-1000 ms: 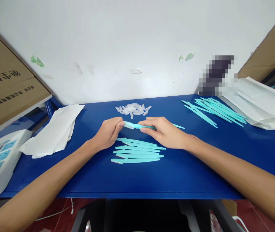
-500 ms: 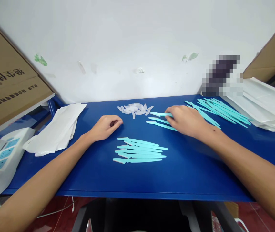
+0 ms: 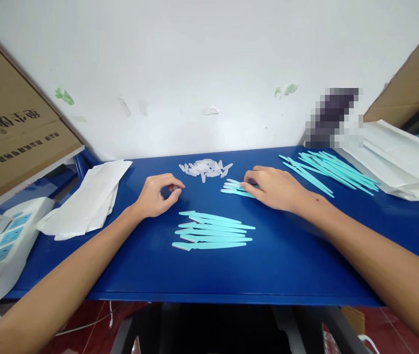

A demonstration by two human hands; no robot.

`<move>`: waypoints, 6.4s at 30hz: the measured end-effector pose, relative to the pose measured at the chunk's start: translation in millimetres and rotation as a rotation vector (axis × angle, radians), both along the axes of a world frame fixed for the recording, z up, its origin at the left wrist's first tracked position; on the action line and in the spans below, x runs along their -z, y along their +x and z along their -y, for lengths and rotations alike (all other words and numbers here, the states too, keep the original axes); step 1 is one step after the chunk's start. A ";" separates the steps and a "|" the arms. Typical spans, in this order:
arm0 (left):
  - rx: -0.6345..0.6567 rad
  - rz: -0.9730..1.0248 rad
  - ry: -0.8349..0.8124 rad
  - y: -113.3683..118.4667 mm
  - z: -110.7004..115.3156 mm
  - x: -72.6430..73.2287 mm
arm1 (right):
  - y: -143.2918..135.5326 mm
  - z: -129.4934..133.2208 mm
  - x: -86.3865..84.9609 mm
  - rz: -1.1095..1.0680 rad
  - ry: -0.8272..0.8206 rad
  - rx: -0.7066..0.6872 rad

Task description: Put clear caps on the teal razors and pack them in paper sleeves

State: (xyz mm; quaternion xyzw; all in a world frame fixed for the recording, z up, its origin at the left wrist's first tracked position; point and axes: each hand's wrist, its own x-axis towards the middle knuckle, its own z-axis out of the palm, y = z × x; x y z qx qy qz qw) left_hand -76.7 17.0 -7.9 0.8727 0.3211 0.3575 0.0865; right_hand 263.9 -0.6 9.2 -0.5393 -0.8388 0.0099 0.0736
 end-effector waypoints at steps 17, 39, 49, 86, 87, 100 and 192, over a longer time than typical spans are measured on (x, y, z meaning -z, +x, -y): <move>-0.103 -0.228 -0.105 9.2 -4.2 6.3 | -50.1 44.5 -6.4 -0.201 -0.187 -0.400; -0.138 -0.507 -0.156 9.1 -13.7 0.4 | -43.4 37.7 -0.5 -0.047 -0.019 -0.441; -0.158 -0.404 -0.134 -0.2 -14.4 6.4 | -38.3 39.2 -7.9 0.077 -0.092 -0.351; -0.159 -0.280 -0.089 -2.9 -13.5 3.9 | -31.4 28.5 1.3 -0.277 0.233 -0.185; -0.175 -0.276 -0.082 -2.9 -13.1 4.1 | -31.7 28.7 0.9 -0.278 0.228 -0.161; -0.089 -0.272 -0.109 -2.3 -14.9 3.5 | -34.7 29.0 -0.1 -0.214 0.111 -0.061; 0.197 -0.270 -0.188 21.6 13.6 -2.4 | -37.3 27.0 -5.2 -0.168 -0.083 -0.055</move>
